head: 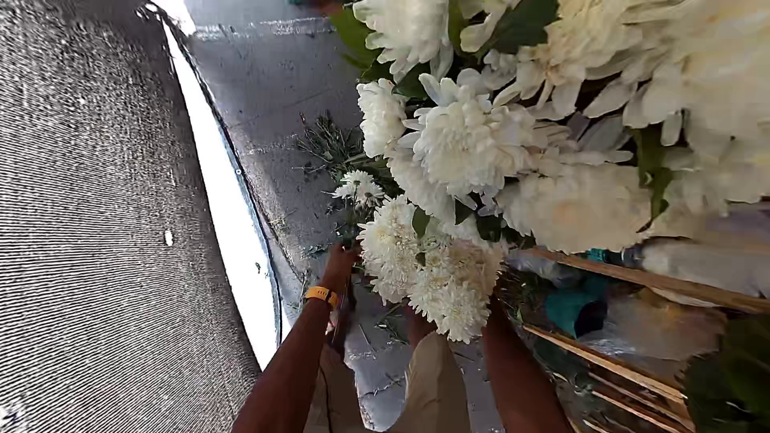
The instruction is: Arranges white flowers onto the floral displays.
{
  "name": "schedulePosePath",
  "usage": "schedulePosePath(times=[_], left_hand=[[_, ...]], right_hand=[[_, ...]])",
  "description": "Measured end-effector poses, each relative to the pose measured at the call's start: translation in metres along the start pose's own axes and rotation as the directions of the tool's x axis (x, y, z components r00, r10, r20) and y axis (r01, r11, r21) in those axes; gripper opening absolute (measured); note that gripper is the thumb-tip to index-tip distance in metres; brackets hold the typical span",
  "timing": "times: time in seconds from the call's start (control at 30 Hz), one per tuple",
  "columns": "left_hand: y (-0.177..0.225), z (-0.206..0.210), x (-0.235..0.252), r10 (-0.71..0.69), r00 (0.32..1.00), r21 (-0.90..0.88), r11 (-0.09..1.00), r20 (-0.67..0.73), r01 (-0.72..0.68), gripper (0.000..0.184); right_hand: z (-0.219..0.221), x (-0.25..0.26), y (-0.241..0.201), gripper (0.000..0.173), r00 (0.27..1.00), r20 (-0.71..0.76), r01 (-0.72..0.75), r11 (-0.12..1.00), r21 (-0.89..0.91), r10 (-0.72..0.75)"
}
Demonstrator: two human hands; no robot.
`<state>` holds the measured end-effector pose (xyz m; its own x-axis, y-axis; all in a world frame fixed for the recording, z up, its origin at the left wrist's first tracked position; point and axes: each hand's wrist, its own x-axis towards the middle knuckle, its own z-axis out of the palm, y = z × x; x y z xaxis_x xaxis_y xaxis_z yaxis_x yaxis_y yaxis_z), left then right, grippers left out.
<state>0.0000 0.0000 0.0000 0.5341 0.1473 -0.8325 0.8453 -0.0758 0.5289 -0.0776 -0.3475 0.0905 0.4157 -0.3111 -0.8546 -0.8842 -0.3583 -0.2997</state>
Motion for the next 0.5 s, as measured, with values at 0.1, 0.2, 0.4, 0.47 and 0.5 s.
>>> schedulePosePath(times=[0.1, 0.2, 0.4, 0.47, 0.5], left_hand=[[0.000, -0.061, -0.030, 0.067, 0.997, 0.277, 0.959, -0.036, -0.054, 0.043], [0.018, -0.114, -0.095, 0.172, 0.981, 0.452, 0.885, -0.084, -0.117, 0.034], [0.034, -0.154, -0.248, 0.446, 0.891, 0.311, 0.861, -0.080, -0.403, 0.030], [0.042, -0.162, -0.288, 0.503, 0.863, 0.224, 0.846, -0.039, -0.483, 0.030], [0.046, -0.165, -0.307, 0.537, 0.843, 0.184, 0.830, -0.015, -0.526, 0.030]], right_hand=[[0.009, 0.013, 0.016, 0.046, 0.972, -0.229, 0.154, 0.884, 0.441, -0.055], [0.000, -0.002, 0.054, 0.046, 0.950, -0.311, 0.214, 0.731, 0.648, -0.003], [0.012, -0.159, 0.019, 0.043, 0.835, -0.536, 0.454, 0.704, 0.546, -0.124], [0.031, -0.212, -0.026, 0.038, 0.823, -0.480, 0.547, 0.650, 0.528, -0.303], [0.041, -0.237, -0.051, 0.036, 0.813, -0.426, 0.579, 0.624, 0.525, -0.397]])
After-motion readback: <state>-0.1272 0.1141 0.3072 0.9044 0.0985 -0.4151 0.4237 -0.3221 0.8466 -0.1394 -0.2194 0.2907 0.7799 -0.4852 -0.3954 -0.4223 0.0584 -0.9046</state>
